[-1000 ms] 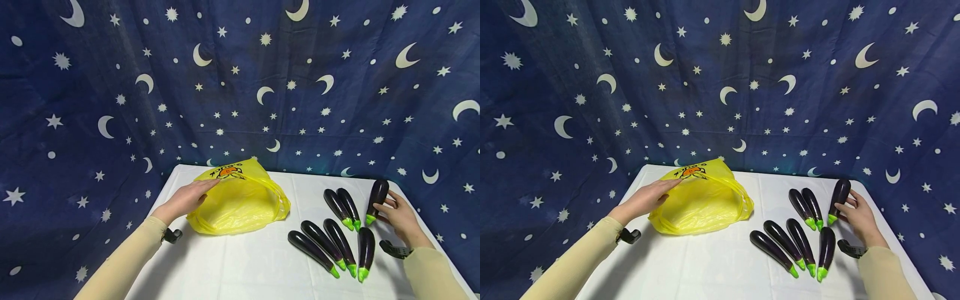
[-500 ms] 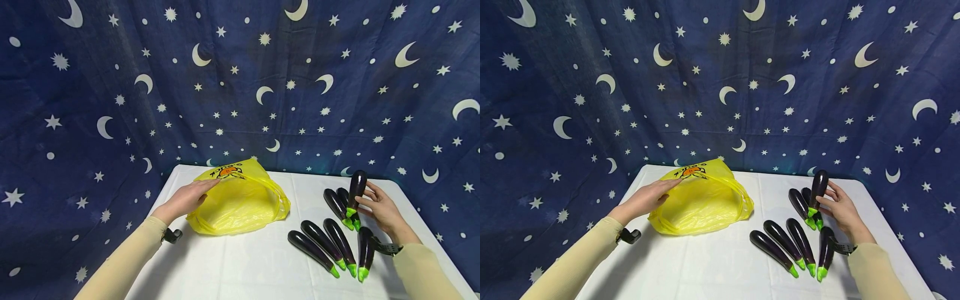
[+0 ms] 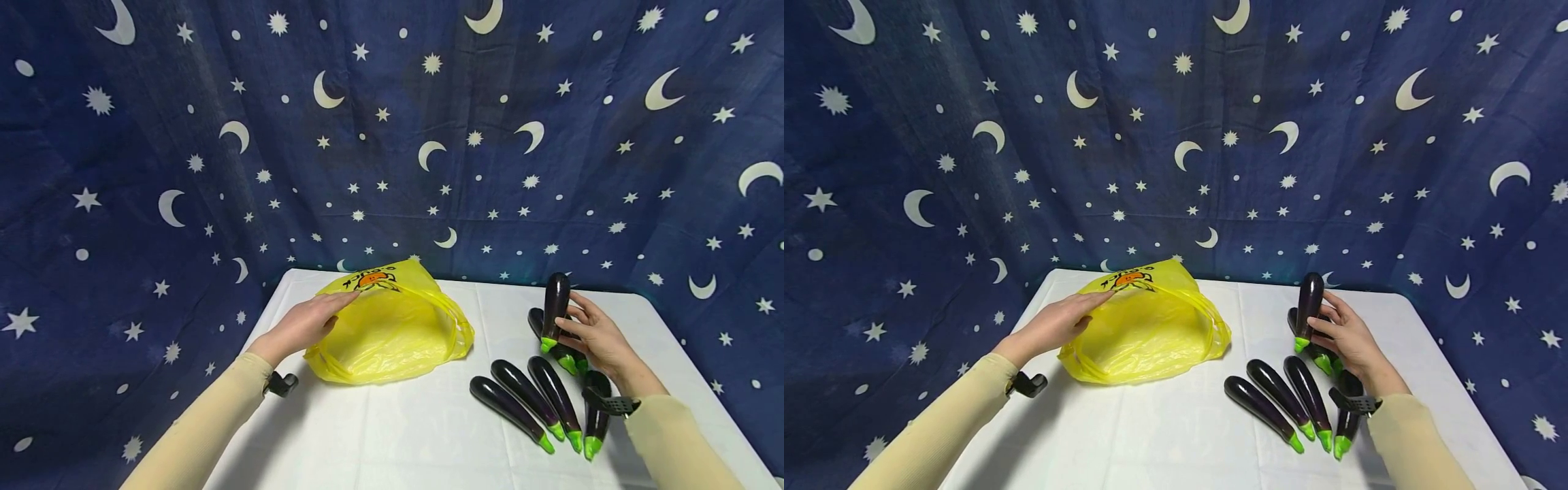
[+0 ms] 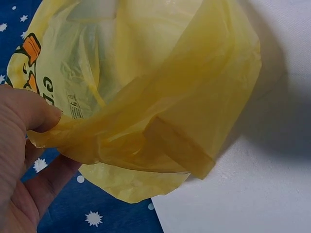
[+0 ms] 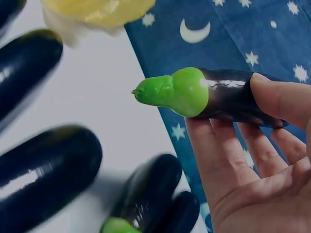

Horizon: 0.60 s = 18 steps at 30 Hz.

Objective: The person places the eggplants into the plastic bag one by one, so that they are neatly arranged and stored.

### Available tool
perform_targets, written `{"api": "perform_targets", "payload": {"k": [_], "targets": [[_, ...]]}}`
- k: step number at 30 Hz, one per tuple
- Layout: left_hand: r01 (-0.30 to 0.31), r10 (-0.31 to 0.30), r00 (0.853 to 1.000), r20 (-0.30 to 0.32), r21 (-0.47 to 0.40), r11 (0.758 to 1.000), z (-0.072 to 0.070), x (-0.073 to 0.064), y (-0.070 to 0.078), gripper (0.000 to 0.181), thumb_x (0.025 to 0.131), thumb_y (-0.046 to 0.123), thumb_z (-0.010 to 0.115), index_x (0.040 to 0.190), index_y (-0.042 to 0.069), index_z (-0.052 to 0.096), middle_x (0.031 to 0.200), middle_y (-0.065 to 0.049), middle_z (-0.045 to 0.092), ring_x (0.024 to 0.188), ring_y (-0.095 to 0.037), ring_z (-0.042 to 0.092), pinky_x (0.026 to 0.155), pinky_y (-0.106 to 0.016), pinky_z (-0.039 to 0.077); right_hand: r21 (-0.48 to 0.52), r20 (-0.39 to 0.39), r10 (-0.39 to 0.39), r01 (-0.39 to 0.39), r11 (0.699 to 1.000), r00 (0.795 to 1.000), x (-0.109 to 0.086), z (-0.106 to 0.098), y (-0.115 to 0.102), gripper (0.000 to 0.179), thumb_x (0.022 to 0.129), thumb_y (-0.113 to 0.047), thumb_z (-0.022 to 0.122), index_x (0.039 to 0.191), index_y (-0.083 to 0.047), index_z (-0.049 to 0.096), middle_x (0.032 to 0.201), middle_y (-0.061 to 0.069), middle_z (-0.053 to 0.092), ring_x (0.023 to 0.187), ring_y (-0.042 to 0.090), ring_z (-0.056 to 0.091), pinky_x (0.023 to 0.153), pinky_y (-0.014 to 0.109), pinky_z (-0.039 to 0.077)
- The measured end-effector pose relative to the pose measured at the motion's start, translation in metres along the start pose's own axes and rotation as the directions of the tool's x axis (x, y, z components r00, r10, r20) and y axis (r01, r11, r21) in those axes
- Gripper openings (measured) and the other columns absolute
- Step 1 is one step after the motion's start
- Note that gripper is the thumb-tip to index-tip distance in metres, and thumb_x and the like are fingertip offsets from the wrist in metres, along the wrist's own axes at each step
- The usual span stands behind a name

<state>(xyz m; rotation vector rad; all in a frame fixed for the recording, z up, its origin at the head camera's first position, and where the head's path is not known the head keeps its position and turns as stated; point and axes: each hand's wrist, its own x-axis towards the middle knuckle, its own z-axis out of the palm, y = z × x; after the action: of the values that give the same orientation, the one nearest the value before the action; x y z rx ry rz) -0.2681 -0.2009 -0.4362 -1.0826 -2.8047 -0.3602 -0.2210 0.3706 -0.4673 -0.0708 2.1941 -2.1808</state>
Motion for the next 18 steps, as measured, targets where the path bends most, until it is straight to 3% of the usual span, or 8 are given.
{"api": "perform_targets", "payload": {"k": [10,18], "targets": [[0.003,-0.003,1.000,-0.007,-0.022,1.000,-0.002,0.001,-0.001,0.073,0.092,-0.008,0.062,0.158,0.018,0.044,0.152,0.000,0.053,0.135,-0.024,0.052,0.099,-0.044,0.051,0.051,0.110,-0.006,0.001,0.999,0.994,0.004,0.031,-0.005,0.085,0.100,-0.003,0.063,0.166,-0.010,0.008,0.126,-0.008,0.058,0.106,0.007,0.066,0.084,0.029,0.058],[0.021,-0.020,1.000,0.024,-0.051,0.998,-0.006,0.004,0.002,0.072,0.094,-0.007,0.060,0.158,0.018,0.042,0.152,-0.001,0.052,0.134,-0.024,0.052,0.101,-0.044,0.050,0.120,0.171,-0.005,-0.016,0.993,0.985,0.004,0.058,-0.011,0.082,0.099,0.001,0.062,0.165,-0.009,0.014,0.125,-0.003,0.061,0.108,0.013,0.067,0.087,0.036,0.058]]}}
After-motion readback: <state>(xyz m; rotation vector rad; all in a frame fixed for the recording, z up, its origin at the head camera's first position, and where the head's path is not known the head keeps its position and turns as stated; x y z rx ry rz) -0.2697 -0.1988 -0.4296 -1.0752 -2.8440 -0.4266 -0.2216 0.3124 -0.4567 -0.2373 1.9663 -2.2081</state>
